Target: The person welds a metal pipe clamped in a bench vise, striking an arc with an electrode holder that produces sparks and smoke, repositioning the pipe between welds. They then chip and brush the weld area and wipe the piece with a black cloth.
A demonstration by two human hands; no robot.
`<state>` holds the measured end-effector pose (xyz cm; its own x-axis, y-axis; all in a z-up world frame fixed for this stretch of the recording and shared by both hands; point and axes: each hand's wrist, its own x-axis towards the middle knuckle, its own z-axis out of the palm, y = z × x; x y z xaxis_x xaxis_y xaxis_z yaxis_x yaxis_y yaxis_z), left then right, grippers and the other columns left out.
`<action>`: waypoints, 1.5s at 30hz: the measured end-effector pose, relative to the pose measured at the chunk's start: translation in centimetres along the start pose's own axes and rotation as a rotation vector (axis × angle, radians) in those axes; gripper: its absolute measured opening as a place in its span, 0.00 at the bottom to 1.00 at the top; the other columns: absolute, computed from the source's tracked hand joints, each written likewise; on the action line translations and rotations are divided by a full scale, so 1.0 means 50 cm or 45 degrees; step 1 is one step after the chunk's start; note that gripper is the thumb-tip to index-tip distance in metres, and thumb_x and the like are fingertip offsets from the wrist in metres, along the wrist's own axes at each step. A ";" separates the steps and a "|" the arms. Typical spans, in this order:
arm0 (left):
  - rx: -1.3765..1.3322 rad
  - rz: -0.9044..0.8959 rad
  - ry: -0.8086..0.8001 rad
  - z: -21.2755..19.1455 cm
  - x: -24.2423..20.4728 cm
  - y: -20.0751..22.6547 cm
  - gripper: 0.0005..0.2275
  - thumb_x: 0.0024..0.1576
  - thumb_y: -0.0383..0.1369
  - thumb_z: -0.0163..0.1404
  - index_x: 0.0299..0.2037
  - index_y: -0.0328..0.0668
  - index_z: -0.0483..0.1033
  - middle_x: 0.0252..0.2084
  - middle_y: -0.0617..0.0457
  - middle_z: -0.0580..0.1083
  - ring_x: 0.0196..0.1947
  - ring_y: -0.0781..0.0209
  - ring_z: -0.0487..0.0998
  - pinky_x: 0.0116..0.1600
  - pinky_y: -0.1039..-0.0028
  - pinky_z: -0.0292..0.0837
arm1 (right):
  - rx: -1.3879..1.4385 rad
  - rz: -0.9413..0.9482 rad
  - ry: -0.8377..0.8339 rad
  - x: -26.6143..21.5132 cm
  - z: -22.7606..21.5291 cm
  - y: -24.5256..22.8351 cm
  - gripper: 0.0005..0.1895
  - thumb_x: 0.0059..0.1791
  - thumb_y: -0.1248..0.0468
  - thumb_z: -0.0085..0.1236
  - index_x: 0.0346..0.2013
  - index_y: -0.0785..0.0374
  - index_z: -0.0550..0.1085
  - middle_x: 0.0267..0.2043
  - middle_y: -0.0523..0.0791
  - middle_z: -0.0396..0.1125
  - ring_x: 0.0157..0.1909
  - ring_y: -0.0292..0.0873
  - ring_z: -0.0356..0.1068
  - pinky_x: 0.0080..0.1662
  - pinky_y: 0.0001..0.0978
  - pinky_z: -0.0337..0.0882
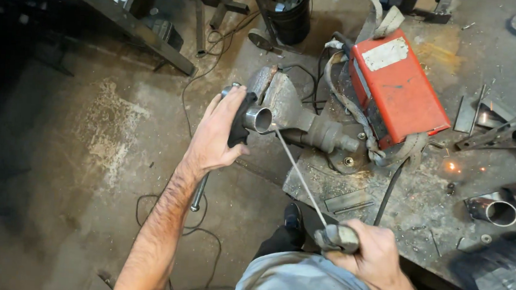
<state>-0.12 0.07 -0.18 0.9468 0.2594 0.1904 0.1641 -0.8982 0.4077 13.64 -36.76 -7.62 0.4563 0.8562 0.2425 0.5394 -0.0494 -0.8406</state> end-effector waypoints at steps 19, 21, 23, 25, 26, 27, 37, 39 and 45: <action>0.064 -0.051 0.003 0.012 -0.001 0.002 0.50 0.52 0.66 0.49 0.76 0.35 0.51 0.78 0.39 0.56 0.80 0.42 0.54 0.80 0.47 0.45 | 0.013 -0.041 -0.154 0.081 0.021 0.044 0.22 0.35 0.54 0.73 0.36 0.61 0.74 0.23 0.48 0.72 0.24 0.49 0.74 0.30 0.39 0.73; 0.063 -0.043 0.002 0.009 -0.002 0.001 0.50 0.51 0.64 0.52 0.76 0.35 0.51 0.78 0.39 0.56 0.80 0.42 0.54 0.80 0.47 0.45 | 0.012 -0.003 -0.190 0.094 0.011 0.040 0.22 0.35 0.55 0.73 0.36 0.61 0.75 0.22 0.48 0.72 0.23 0.49 0.74 0.29 0.39 0.73; 0.060 -0.032 0.000 0.009 -0.001 0.002 0.50 0.50 0.62 0.55 0.76 0.34 0.51 0.78 0.39 0.56 0.80 0.42 0.53 0.80 0.47 0.45 | 0.009 0.039 -0.225 0.102 0.002 0.040 0.22 0.34 0.56 0.73 0.35 0.61 0.75 0.21 0.48 0.71 0.23 0.49 0.74 0.29 0.39 0.73; 0.058 -0.024 -0.001 0.008 0.002 0.004 0.50 0.48 0.58 0.59 0.75 0.34 0.51 0.77 0.40 0.56 0.79 0.43 0.53 0.80 0.48 0.44 | 0.045 0.173 -0.290 0.110 -0.004 0.044 0.21 0.35 0.57 0.72 0.37 0.62 0.76 0.21 0.50 0.71 0.22 0.50 0.74 0.28 0.39 0.73; 0.058 -0.023 0.003 0.005 0.005 0.007 0.50 0.48 0.58 0.59 0.75 0.34 0.51 0.77 0.40 0.56 0.79 0.43 0.53 0.80 0.48 0.44 | 0.043 0.170 -0.290 0.111 -0.006 0.044 0.21 0.35 0.57 0.72 0.37 0.62 0.76 0.21 0.50 0.71 0.22 0.50 0.74 0.28 0.39 0.73; 0.057 -0.029 0.001 0.002 0.005 0.010 0.51 0.46 0.56 0.61 0.75 0.34 0.51 0.77 0.40 0.57 0.79 0.43 0.53 0.79 0.48 0.44 | 0.021 0.156 -0.290 0.111 -0.008 0.044 0.21 0.35 0.57 0.72 0.37 0.62 0.76 0.21 0.50 0.70 0.22 0.51 0.73 0.29 0.39 0.73; 0.084 -0.033 0.003 0.006 0.008 0.012 0.52 0.44 0.52 0.65 0.74 0.34 0.50 0.76 0.39 0.56 0.78 0.43 0.53 0.78 0.48 0.42 | -0.090 0.131 -0.362 0.162 -0.057 0.007 0.21 0.38 0.56 0.69 0.41 0.62 0.76 0.25 0.54 0.72 0.30 0.59 0.73 0.33 0.45 0.72; 0.094 -0.031 0.012 0.008 0.007 0.009 0.52 0.44 0.53 0.65 0.74 0.34 0.50 0.76 0.39 0.55 0.78 0.44 0.52 0.78 0.48 0.41 | -0.133 0.141 -0.377 0.166 -0.057 0.006 0.21 0.38 0.55 0.68 0.41 0.61 0.77 0.25 0.54 0.71 0.30 0.60 0.73 0.33 0.46 0.72; 0.113 -0.013 0.007 0.008 0.003 0.002 0.53 0.44 0.55 0.63 0.75 0.34 0.50 0.77 0.40 0.55 0.78 0.45 0.52 0.79 0.48 0.43 | -0.178 0.137 -0.372 0.179 -0.060 -0.008 0.22 0.39 0.53 0.67 0.43 0.61 0.77 0.24 0.54 0.71 0.29 0.59 0.73 0.33 0.46 0.73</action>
<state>0.13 -0.12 -0.49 0.9435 0.2704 0.1914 0.1979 -0.9233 0.3292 19.63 -30.63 -3.63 0.3050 0.9523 -0.0101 0.6000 -0.2004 -0.7745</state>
